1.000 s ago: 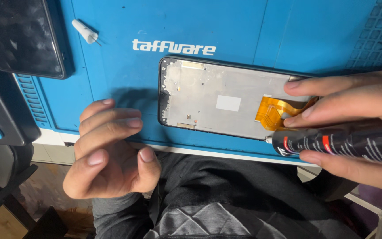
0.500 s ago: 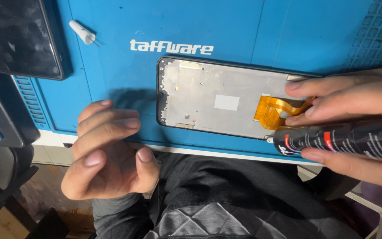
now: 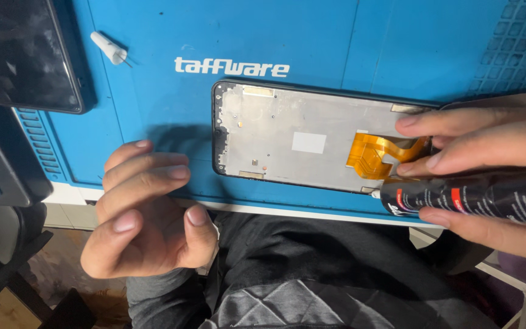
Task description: The person holds a disassembled phone frame on a blue repair mat and squeezes multi-purpose adhesive from a tube along the frame's edges, repositioning the frame repeatedly to reach each side. They then align the screen assembly over the frame and press it into place while continuing to apply adhesive at the edges.
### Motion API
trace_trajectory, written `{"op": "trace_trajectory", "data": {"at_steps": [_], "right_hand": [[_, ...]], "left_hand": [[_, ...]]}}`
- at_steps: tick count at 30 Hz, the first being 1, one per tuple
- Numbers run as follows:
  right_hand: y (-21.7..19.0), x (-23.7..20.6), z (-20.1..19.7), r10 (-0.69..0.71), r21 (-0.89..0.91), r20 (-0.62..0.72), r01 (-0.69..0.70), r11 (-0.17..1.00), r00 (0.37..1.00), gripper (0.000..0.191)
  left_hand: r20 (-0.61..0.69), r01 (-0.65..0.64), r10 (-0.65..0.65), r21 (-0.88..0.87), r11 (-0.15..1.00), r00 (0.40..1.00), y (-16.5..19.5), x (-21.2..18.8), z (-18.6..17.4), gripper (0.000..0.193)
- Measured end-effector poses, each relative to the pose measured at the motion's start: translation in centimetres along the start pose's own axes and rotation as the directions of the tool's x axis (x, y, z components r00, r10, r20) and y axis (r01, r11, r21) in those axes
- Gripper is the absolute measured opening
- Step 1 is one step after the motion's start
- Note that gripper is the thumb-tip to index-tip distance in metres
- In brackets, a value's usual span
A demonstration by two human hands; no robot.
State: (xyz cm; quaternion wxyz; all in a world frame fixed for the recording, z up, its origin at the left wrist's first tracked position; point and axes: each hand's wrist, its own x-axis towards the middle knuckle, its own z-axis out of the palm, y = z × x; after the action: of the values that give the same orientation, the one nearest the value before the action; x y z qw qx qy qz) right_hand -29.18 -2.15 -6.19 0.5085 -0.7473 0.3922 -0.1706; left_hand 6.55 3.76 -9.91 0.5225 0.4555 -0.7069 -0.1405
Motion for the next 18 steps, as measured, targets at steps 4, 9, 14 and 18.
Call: {"op": "trace_trajectory", "data": {"at_steps": [4,9,14,18], "right_hand": [[-0.14,-0.16,-0.14,0.026,0.027,0.004,-0.026,0.999,1.000,0.055],[-0.13,-0.15,-0.14,0.015,0.014,0.006,-0.016,1.000,1.000,0.054],[-0.10,-0.15,-0.21,0.007,0.018,-0.001,-0.007,1.000,1.000,0.053],[0.01,-0.08,-0.19,0.003,0.018,-0.002,-0.003,1.000,1.000,0.055]], "left_hand": [[0.012,0.026,-0.026,0.002,1.000,1.000,0.26,-0.06,-0.17,0.057],[-0.007,0.020,-0.020,0.001,1.000,1.000,0.14,-0.12,-0.01,0.056],[-0.006,0.023,-0.023,0.005,1.000,1.000,0.19,-0.10,-0.09,0.055],[-0.010,0.026,-0.026,0.005,1.000,1.000,0.19,-0.11,-0.02,0.054]]}}
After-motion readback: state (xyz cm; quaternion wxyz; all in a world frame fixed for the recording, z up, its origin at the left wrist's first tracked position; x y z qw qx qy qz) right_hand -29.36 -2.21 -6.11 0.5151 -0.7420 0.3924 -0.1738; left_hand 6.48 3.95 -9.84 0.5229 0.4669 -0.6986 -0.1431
